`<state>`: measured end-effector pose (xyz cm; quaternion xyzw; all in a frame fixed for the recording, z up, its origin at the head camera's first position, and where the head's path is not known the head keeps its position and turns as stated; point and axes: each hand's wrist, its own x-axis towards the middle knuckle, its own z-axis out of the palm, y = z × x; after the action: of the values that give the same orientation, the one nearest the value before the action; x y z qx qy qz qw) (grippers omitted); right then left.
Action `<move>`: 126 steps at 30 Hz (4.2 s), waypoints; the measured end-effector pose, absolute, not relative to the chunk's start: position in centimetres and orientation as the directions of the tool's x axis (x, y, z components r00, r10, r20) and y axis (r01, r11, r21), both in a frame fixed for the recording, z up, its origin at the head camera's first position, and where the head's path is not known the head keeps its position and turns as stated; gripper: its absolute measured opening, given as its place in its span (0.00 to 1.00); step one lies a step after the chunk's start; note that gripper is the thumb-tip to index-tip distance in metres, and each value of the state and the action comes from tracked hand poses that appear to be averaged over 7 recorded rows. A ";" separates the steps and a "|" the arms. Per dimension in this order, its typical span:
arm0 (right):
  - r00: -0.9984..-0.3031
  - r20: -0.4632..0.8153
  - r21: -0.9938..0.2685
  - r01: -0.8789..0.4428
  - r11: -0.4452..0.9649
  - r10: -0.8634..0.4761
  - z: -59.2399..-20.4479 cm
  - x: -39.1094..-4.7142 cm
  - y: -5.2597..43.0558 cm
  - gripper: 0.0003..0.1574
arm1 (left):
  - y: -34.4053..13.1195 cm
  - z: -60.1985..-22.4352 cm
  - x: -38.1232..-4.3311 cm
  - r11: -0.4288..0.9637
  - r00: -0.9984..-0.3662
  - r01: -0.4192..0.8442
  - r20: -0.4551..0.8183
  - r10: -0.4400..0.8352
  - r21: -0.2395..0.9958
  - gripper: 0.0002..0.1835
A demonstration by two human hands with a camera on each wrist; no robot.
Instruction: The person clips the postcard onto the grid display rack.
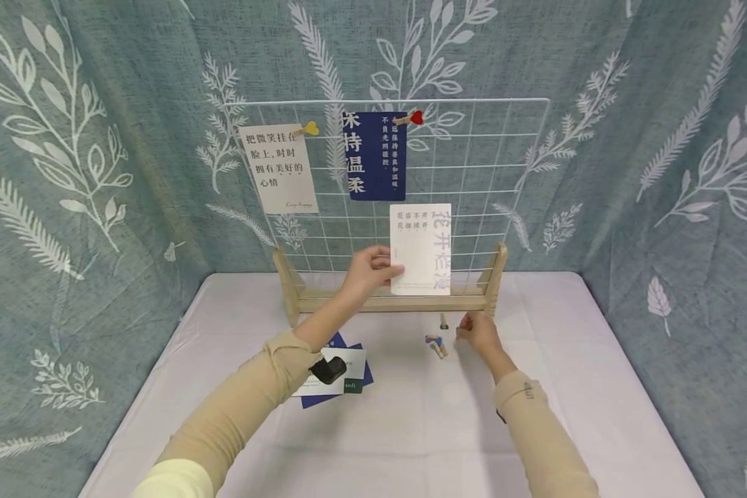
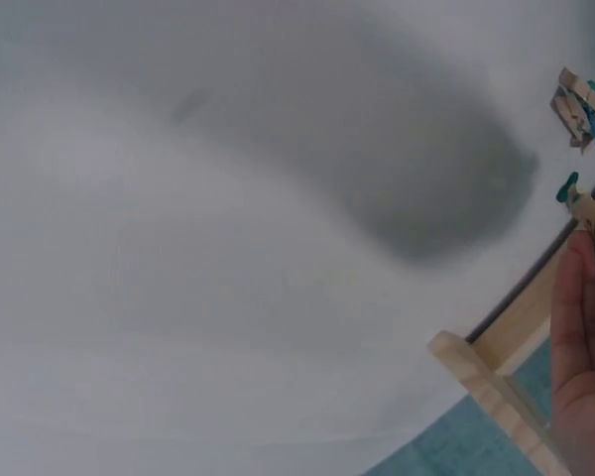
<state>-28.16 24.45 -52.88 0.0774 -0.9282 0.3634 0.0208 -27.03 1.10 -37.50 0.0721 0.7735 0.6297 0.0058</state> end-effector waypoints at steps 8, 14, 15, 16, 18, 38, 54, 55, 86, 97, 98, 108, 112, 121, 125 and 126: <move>-0.983 0.099 -0.676 -0.182 0.714 -0.157 -51.8 -28.1 24.7 0.06 | 1.8 -36.6 -27.9 0.181 -0.992 0.077 0.057 0.111 0.980 0.17; -0.981 0.120 -0.673 -0.195 0.713 -0.156 -51.0 -28.2 24.8 0.05 | 2.4 -35.9 -28.4 0.212 -0.991 0.088 0.064 0.119 0.973 0.17; -0.980 0.119 -0.673 -0.196 0.714 -0.157 -50.8 -28.2 24.8 0.05 | 2.5 -35.8 -28.4 0.208 -0.991 0.092 0.069 0.118 0.974 0.17; -0.980 0.118 -0.672 -0.196 0.714 -0.158 -50.7 -28.2 24.7 0.05 | 2.6 -35.7 -28.5 0.201 -0.990 0.096 0.073 0.118 0.975 0.17; -0.980 0.121 -0.664 -0.200 0.720 -0.161 -50.4 -28.2 24.7 0.05 | 2.8 -35.4 -28.6 0.186 -0.990 0.094 0.073 0.118 0.978 0.18; -0.941 0.271 -0.632 -0.333 0.700 -0.203 -45.1 -29.0 25.5 0.07 | 3.7 -33.5 -29.9 0.193 -0.990 0.123 0.107 0.093 0.973 0.17; -0.894 0.446 -0.766 -0.399 0.505 -0.029 -37.0 -29.9 26.3 0.19 | 4.8 -31.7 -30.8 0.274 -0.981 0.191 0.193 0.019 0.943 0.16; -0.889 0.457 -0.758 -0.402 0.514 -0.021 -36.5 -30.0 26.4 0.20 | 5.0 -31.6 -30.9 0.272 -0.980 0.195 0.199 0.015 0.942 0.16; -0.749 0.626 -0.758 -0.520 0.392 0.217 -24.3 -32.0 27.6 0.08 | 7.0 -29.2 -32.9 0.296 -0.953 0.260 0.293 -0.071 0.919 0.15; -0.810 0.511 -0.857 -0.455 0.243 0.288 -22.8 -32.4 28.2 0.10 | 7.8 -28.7 -33.2 0.345 -0.943 0.292 0.330 -0.054 0.892 0.15; -0.819 0.500 -0.864 -0.450 0.225 0.280 -22.6 -32.4 28.4 0.10 | 7.9 -28.6 -33.2 0.346 -0.942 0.296 0.332 -0.049 0.891 0.15; -0.868 0.454 -0.890 -0.430 0.150 0.201 -21.3 -32.7 28.9 0.14 | 8.7 -28.2 -33.7 0.352 -0.943 0.294 0.329 -0.043 0.889 0.16; -0.878 0.450 -0.890 -0.426 0.164 0.163 -21.0 -32.8 28.9 0.12 | 8.9 -28.1 -33.9 0.328 -0.951 0.279 0.308 -0.040 0.903 0.17; -0.894 0.438 -0.882 -0.405 0.241 0.100 -20.8 -33.3 28.8 0.03 | 9.3 -27.8 -34.1 0.285 -0.953 0.268 0.296 -0.058 0.920 0.16; -0.896 0.436 -0.891 -0.416 0.181 0.085 -20.8 -33.3 28.9 0.08 | 9.3 -27.5 -34.1 0.271 -0.950 0.282 0.308 -0.056 0.920 0.16; -0.895 0.437 -0.893 -0.420 0.163 0.087 -20.8 -33.3 29.0 0.09 | 9.3 -27.4 -34.1 0.268 -0.949 0.285 0.310 -0.054 0.920 0.16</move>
<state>-33.30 28.98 -20.76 0.1130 -0.7361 0.6370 0.1990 -34.11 9.30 -27.45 0.0737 0.7837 0.6004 -0.1414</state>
